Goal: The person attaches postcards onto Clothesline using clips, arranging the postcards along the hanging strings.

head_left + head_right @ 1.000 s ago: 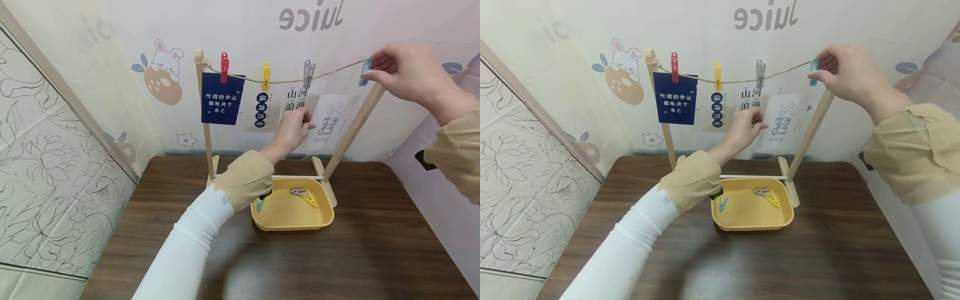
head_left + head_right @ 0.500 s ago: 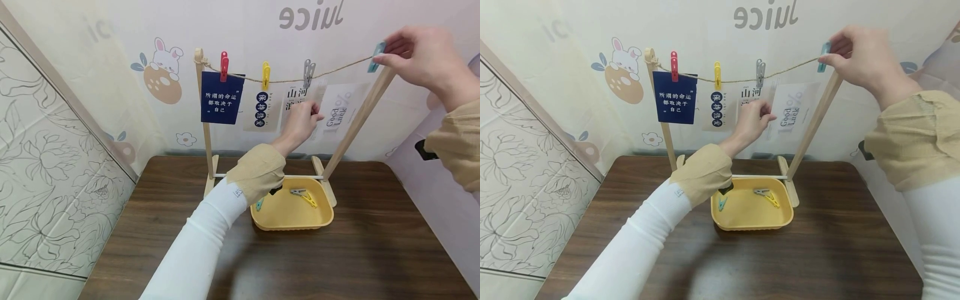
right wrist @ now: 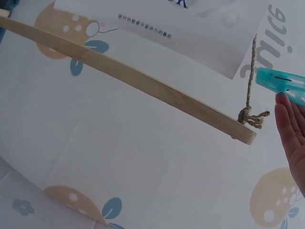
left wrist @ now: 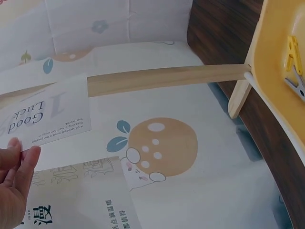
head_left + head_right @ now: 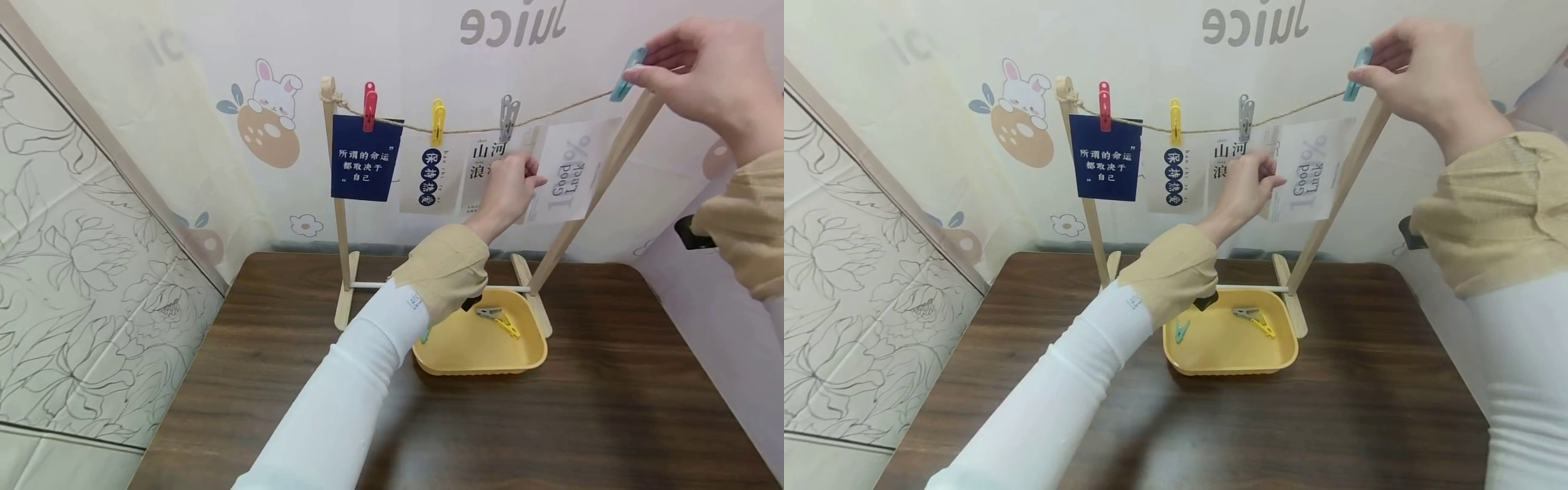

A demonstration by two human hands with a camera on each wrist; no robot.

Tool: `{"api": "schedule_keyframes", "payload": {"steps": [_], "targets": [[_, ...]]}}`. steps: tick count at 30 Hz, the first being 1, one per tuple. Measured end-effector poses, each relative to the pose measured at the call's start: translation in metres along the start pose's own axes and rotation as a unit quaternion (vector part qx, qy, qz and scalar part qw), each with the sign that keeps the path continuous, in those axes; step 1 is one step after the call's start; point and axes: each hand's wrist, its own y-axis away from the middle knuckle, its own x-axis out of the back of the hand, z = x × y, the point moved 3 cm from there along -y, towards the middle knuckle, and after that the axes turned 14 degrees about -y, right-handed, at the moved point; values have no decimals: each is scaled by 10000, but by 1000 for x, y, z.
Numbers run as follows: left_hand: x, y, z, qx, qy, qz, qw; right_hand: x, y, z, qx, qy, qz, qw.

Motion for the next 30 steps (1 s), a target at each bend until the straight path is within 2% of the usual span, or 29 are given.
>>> {"api": "schedule_keyframes", "payload": {"steps": [6, 9, 18, 25, 30], "targets": [[-3, -7, 5, 345, 113, 30, 9993, 3, -4, 1, -3, -269, 54, 9996], [-4, -9, 7, 411, 157, 16, 9990, 4, -5, 0, 33, -488, 93, 9988], [-8, -14, 10, 549, 244, -82, 9982, 3, -5, 5, -46, -488, 213, 9986], [-8, -18, 16, 532, -22, -87, 9985, 3, -8, 4, 53, -782, 263, 9966], [-6, -20, 19, 482, -290, -39, 9984, 2, -9, 4, 265, -1417, 308, 9891]]}}
